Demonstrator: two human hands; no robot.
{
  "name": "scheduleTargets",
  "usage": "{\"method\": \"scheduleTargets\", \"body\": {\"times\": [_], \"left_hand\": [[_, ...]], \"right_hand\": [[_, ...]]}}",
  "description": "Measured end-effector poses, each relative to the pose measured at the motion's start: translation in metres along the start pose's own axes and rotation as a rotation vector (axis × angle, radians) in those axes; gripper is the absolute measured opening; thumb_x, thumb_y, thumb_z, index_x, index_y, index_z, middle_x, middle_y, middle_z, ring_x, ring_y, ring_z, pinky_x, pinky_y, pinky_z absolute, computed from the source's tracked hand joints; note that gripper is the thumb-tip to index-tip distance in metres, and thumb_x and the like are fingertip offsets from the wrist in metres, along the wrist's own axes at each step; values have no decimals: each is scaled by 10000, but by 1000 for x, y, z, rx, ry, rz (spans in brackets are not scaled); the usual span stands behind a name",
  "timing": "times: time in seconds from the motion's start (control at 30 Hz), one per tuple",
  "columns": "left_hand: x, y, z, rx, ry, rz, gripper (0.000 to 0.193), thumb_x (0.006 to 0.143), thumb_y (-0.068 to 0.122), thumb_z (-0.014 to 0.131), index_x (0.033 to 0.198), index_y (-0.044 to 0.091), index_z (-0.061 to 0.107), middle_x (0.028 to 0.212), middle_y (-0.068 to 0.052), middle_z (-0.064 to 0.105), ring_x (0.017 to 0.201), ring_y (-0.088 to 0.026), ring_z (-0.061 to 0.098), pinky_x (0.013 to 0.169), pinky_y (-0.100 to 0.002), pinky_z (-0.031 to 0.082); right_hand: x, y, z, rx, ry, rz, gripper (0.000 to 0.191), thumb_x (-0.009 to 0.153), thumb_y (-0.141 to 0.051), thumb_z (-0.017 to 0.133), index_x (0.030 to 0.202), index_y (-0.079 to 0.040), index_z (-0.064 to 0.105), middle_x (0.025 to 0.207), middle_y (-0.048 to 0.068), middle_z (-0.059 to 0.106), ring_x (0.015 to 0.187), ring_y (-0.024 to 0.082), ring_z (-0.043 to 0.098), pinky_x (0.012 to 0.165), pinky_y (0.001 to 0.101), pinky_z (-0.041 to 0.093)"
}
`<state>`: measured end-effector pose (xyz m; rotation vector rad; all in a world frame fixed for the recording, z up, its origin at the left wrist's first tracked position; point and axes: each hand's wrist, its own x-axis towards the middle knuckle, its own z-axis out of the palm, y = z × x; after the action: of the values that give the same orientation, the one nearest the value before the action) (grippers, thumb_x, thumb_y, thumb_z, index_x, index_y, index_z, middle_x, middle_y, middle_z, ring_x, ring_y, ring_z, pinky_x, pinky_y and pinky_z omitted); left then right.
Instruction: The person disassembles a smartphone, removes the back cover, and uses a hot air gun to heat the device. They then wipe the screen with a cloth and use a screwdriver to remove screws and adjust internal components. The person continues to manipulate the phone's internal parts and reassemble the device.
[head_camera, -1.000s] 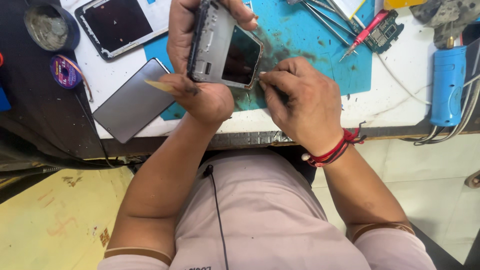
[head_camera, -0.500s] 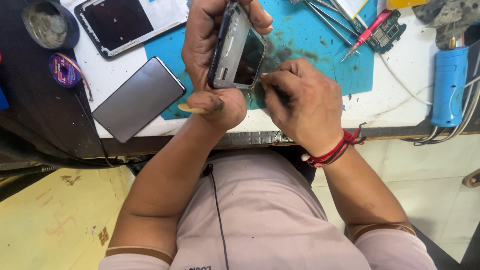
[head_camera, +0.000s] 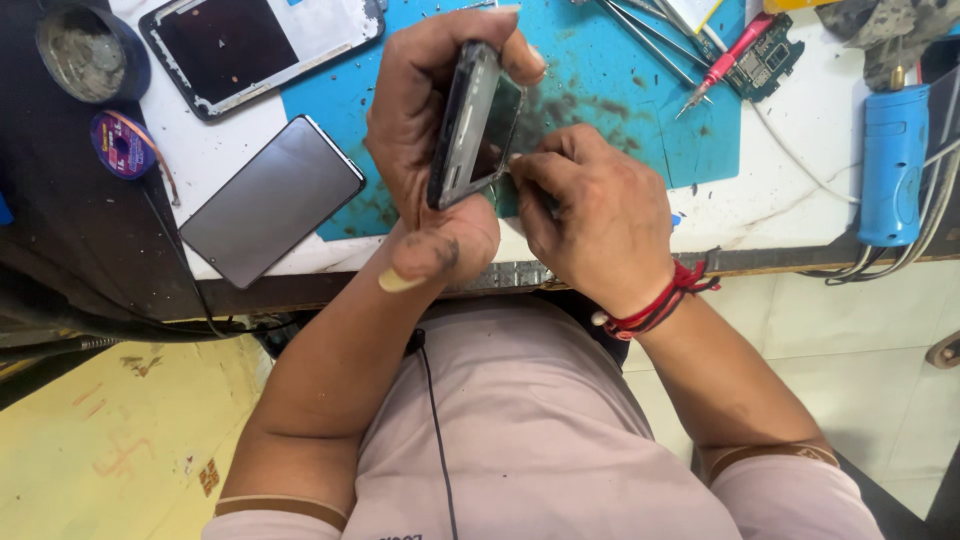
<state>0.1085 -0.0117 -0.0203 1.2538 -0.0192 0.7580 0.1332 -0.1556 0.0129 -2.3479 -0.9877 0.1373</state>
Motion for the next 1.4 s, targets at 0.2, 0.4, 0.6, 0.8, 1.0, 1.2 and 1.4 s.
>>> {"method": "scheduleTargets", "body": {"times": [0.2, 0.4, 0.6, 0.8, 1.0, 1.2, 1.4], "left_hand": [[-5, 2, -4, 8, -45, 90, 1202, 607, 930, 349, 1343, 5, 569, 1027, -136, 686, 882, -172, 670, 800, -275, 550], [-10, 6, 2, 50, -42, 112, 1225, 568, 984, 375, 1260, -7, 575, 1041, -149, 691, 906, -200, 712, 825, -312, 613], [-9, 10, -5, 145, -229, 258, 1088, 596, 899, 430, 1223, 21, 571, 1057, -158, 700, 954, -255, 749, 1035, -450, 607], [-13, 10, -7, 192, -296, 303, 973, 701, 868, 502, 1196, 32, 561, 1048, -178, 697, 965, -293, 743, 1029, -479, 611], [-16, 6, -5, -9, -88, 174, 1166, 601, 940, 416, 1281, 2, 550, 1103, -158, 684, 987, -230, 710, 1030, -386, 593], [-13, -2, -5, -144, 2, 97, 1229, 581, 953, 375, 1324, -11, 543, 1075, -170, 671, 959, -212, 688, 905, -326, 553], [-12, -4, -8, -151, -10, 106, 1217, 594, 948, 364, 1327, -8, 541, 1069, -164, 678, 955, -206, 687, 936, -334, 577]], "right_hand": [[-5, -7, 3, -23, 45, -23, 219, 904, -92, 758, 1123, -73, 761, 1070, 88, 672, 895, 306, 691, 745, 406, 537], [2, -2, -3, 90, -34, 18, 132, 877, -93, 758, 1007, -72, 766, 975, 106, 680, 782, 338, 677, 675, 427, 521], [7, 4, -5, 150, -97, 69, 112, 871, -87, 755, 969, -37, 736, 913, 157, 645, 776, 400, 645, 665, 481, 500], [8, 15, -9, 247, -110, 56, 136, 848, -81, 760, 953, -20, 700, 913, 146, 657, 842, 391, 662, 713, 468, 513], [-1, 11, -5, 142, 72, 13, 91, 919, -75, 778, 1005, -81, 748, 966, 75, 686, 837, 280, 686, 713, 378, 520], [-3, 11, 0, 56, 81, -50, 124, 927, -78, 780, 1048, -96, 764, 1004, 69, 680, 868, 283, 682, 726, 382, 522], [-2, 8, 1, 7, 43, -65, 143, 910, -91, 773, 1052, -93, 767, 1019, 75, 678, 861, 292, 681, 715, 399, 522]]}}
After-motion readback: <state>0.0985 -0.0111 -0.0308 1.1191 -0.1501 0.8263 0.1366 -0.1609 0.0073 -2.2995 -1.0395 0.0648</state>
